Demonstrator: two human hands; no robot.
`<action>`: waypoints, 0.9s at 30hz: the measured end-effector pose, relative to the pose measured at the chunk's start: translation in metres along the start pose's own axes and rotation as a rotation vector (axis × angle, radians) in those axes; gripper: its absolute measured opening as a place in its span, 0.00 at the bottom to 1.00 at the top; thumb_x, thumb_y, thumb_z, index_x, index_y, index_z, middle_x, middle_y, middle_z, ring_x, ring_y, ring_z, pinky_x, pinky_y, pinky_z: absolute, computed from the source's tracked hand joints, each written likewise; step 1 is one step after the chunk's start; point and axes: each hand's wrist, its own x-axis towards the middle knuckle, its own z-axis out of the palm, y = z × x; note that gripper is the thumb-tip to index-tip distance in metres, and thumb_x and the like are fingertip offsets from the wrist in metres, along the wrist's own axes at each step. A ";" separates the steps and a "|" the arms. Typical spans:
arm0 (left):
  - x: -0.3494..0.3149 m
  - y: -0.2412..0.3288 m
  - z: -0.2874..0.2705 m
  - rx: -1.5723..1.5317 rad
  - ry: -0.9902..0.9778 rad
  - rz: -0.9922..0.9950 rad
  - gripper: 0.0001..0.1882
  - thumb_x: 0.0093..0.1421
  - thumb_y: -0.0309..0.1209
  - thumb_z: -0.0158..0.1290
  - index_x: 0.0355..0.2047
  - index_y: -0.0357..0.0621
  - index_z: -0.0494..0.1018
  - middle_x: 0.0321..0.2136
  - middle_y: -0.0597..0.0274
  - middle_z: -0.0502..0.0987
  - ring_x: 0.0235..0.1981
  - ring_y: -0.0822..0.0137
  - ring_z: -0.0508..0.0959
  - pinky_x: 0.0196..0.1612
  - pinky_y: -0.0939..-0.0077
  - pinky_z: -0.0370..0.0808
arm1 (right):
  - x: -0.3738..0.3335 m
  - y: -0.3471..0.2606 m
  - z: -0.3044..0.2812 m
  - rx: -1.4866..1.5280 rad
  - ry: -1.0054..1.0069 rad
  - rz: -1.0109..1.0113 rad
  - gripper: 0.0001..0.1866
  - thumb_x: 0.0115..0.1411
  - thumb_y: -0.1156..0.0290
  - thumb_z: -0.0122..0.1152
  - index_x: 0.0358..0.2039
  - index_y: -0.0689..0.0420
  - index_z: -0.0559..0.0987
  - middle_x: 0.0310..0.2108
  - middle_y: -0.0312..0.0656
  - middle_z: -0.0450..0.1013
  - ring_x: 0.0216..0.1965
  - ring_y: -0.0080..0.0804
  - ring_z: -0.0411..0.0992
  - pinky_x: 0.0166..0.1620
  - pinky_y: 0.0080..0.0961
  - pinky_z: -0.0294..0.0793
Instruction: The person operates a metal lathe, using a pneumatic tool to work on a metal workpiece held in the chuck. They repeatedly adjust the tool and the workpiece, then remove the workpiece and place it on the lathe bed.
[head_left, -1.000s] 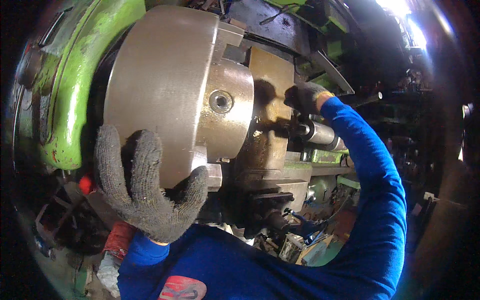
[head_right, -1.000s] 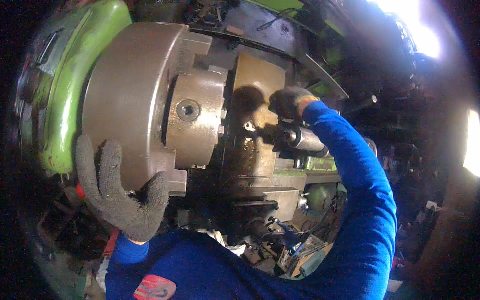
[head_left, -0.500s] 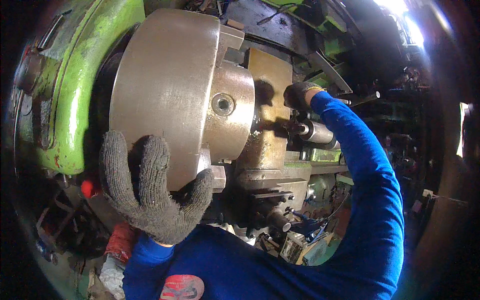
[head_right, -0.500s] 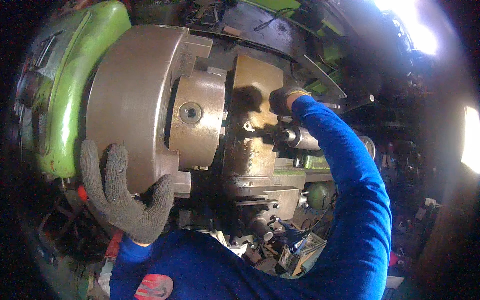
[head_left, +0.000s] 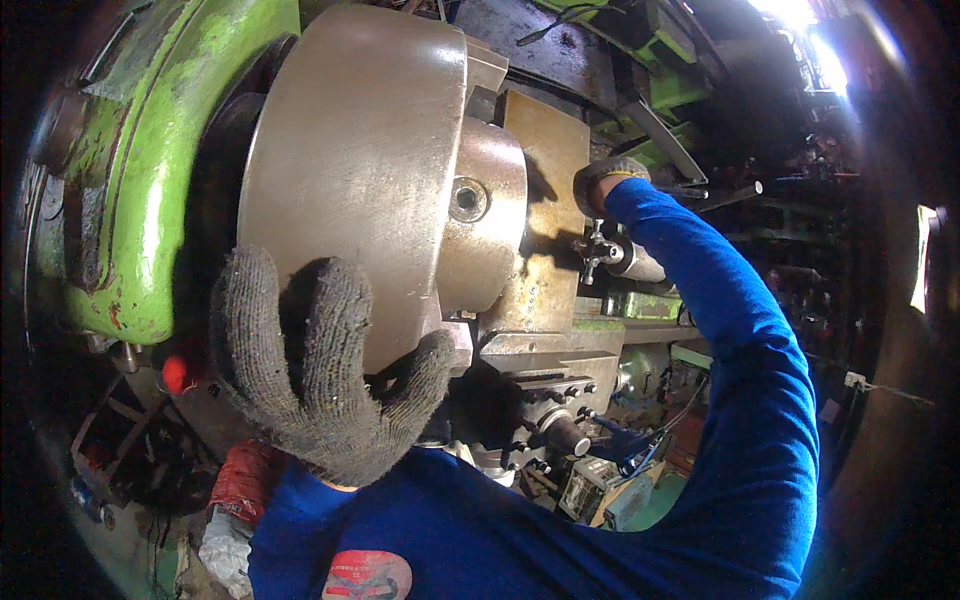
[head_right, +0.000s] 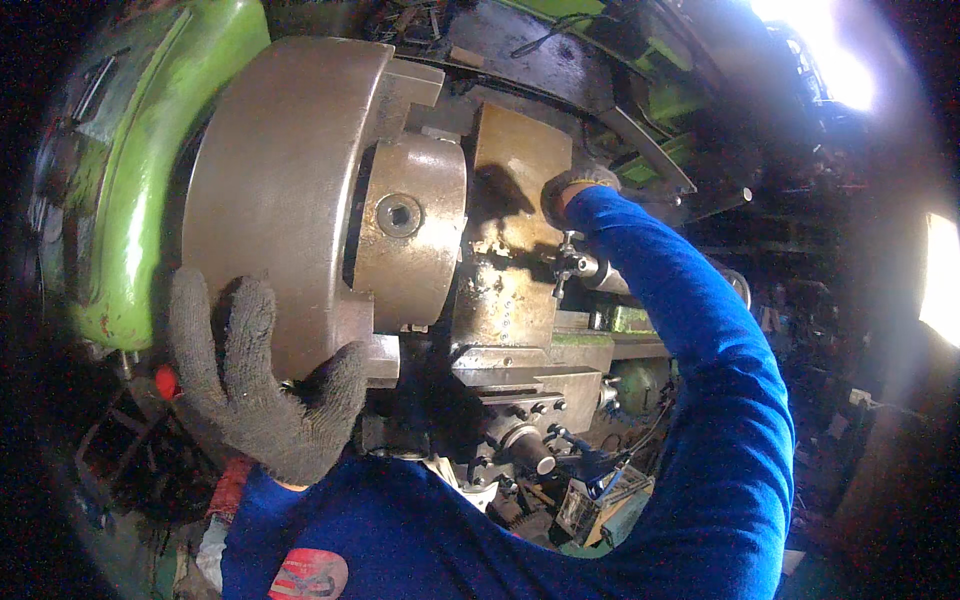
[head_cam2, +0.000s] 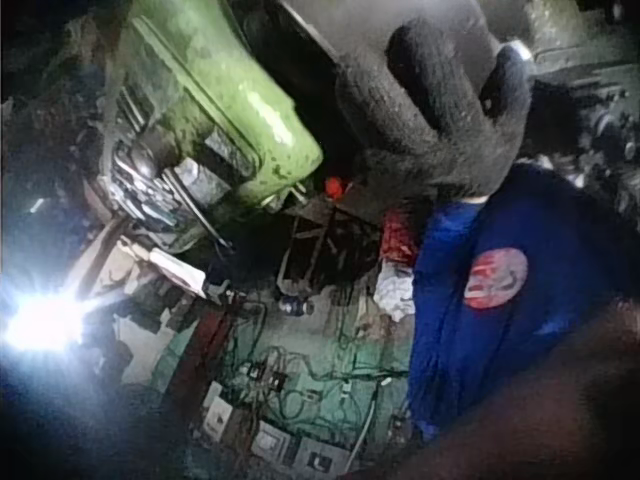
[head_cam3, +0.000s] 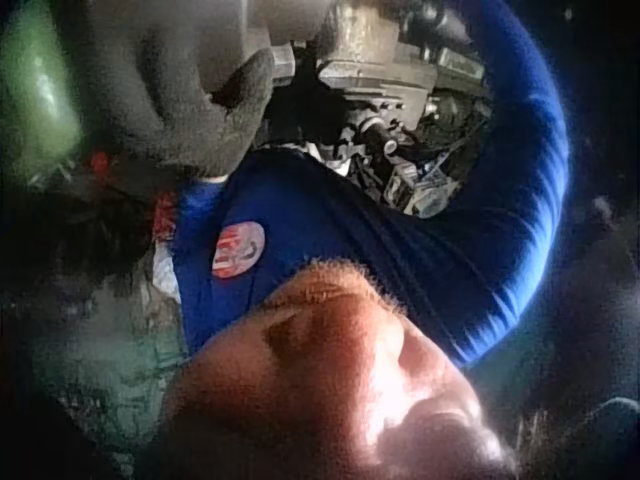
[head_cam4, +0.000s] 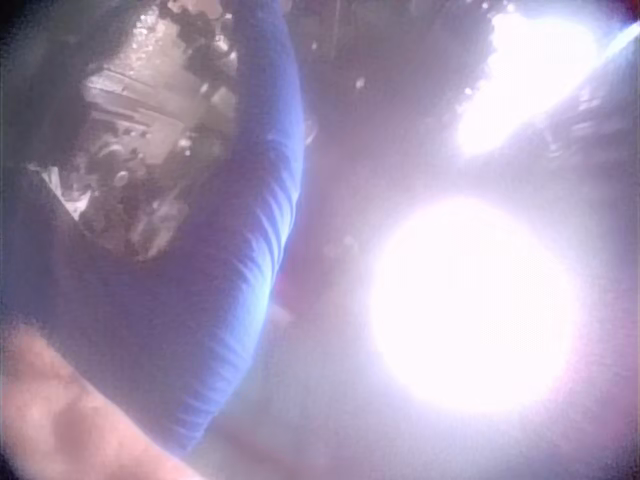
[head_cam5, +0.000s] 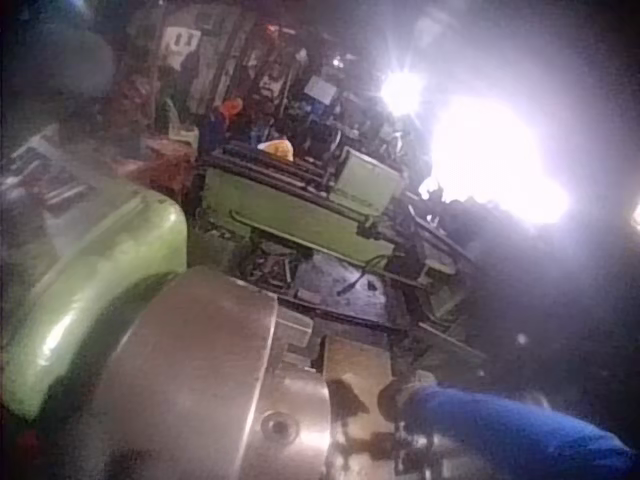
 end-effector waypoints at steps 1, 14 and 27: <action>0.000 -0.001 0.001 -0.011 -0.008 0.009 0.44 0.55 0.50 0.74 0.64 0.35 0.72 0.68 0.21 0.62 0.67 0.24 0.70 0.62 0.36 0.77 | 0.009 0.001 0.011 -0.016 0.071 0.044 0.17 0.60 0.54 0.70 0.47 0.45 0.92 0.51 0.42 0.87 0.49 0.41 0.85 0.50 0.45 0.86; -0.006 0.004 0.005 -0.068 0.015 -0.060 0.44 0.56 0.50 0.73 0.65 0.36 0.72 0.69 0.23 0.62 0.65 0.25 0.73 0.63 0.40 0.78 | -0.059 0.019 -0.039 0.336 0.113 -0.616 0.16 0.70 0.56 0.61 0.50 0.52 0.85 0.48 0.50 0.84 0.51 0.56 0.82 0.53 0.48 0.80; -0.008 0.011 0.009 -0.022 0.048 -0.108 0.42 0.62 0.53 0.68 0.68 0.39 0.72 0.73 0.30 0.61 0.71 0.28 0.66 0.68 0.35 0.70 | -0.076 0.012 -0.043 0.342 0.193 -0.492 0.16 0.68 0.59 0.64 0.52 0.50 0.86 0.48 0.48 0.85 0.51 0.54 0.83 0.52 0.46 0.81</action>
